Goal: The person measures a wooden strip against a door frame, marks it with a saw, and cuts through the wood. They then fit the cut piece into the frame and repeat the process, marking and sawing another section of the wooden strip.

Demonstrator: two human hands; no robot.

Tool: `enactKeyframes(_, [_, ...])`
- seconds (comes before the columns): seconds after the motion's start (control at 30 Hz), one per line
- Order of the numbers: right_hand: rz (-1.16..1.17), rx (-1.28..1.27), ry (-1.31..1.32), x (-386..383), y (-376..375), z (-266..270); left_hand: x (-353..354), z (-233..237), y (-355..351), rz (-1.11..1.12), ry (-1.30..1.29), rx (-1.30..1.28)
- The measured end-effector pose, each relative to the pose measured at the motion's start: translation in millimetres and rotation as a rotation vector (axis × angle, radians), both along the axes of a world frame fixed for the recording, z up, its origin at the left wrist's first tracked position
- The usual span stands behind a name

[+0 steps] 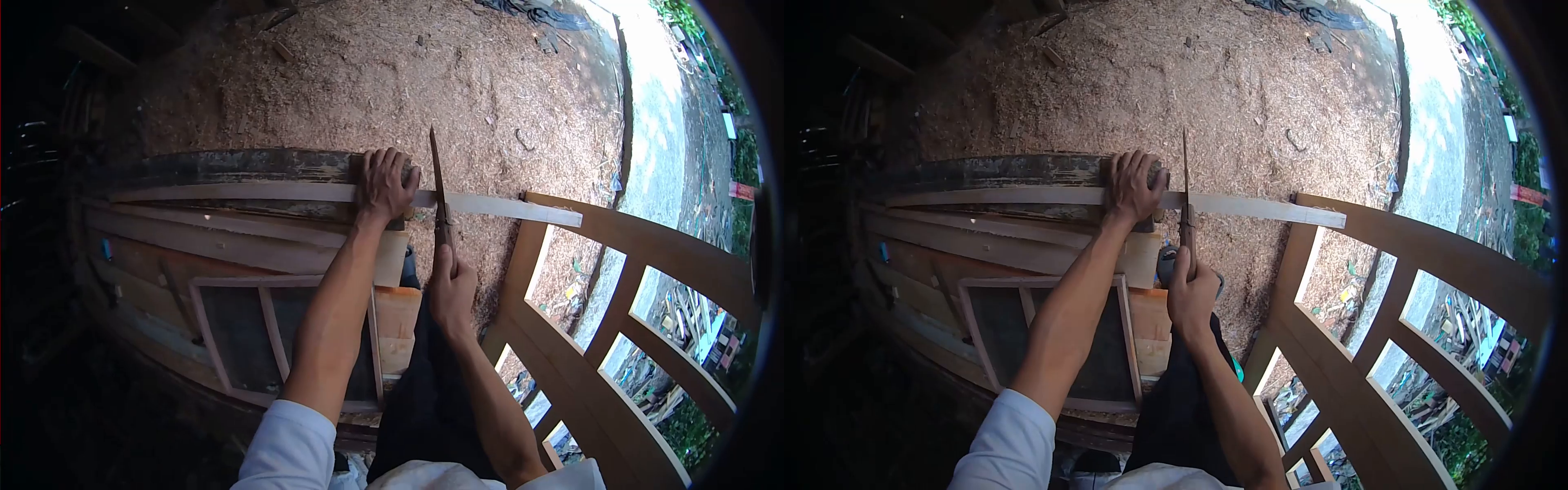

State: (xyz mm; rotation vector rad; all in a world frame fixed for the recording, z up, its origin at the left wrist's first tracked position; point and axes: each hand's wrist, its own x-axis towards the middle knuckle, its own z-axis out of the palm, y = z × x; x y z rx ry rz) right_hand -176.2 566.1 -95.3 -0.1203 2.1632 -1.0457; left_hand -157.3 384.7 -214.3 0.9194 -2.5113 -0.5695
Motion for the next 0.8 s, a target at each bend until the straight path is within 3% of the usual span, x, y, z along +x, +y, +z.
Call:
enactKeyframes(0.1, [0.000,-0.204,0.117,20,30,-45,-1,3,-2,0.002,-0.006,0.034])
enactKeyframes(0.17, [0.226,-0.266,0.228,26,54,-88,1,0,-1,0.007,0.009,0.031])
enactKeyframes(0.2, [0.230,-0.269,0.230,26,48,-86,0,0,-2,0.001,0.006,0.034])
enactKeyframes(0.27, [0.211,-0.295,0.251,34,43,-77,3,-1,-2,-0.006,-0.004,0.045])
enactKeyframes(0.4, [0.046,-0.118,-0.066,-4,28,7,0,4,-1,-0.001,-0.051,0.084])
enactKeyframes(0.53, [0.135,-0.089,0.037,-12,9,55,0,-1,0,0.011,-0.028,0.039])
enactKeyframes(0.6, [0.185,0.050,0.207,3,5,80,2,-1,-1,0.003,-0.024,0.031])
enactKeyframes(0.67, [0.134,0.031,0.181,10,12,102,-1,0,-2,-0.011,-0.014,0.020])
enactKeyframes(0.8, [0.036,-0.030,0.230,16,1,72,-3,-4,-3,-0.002,0.027,0.040])
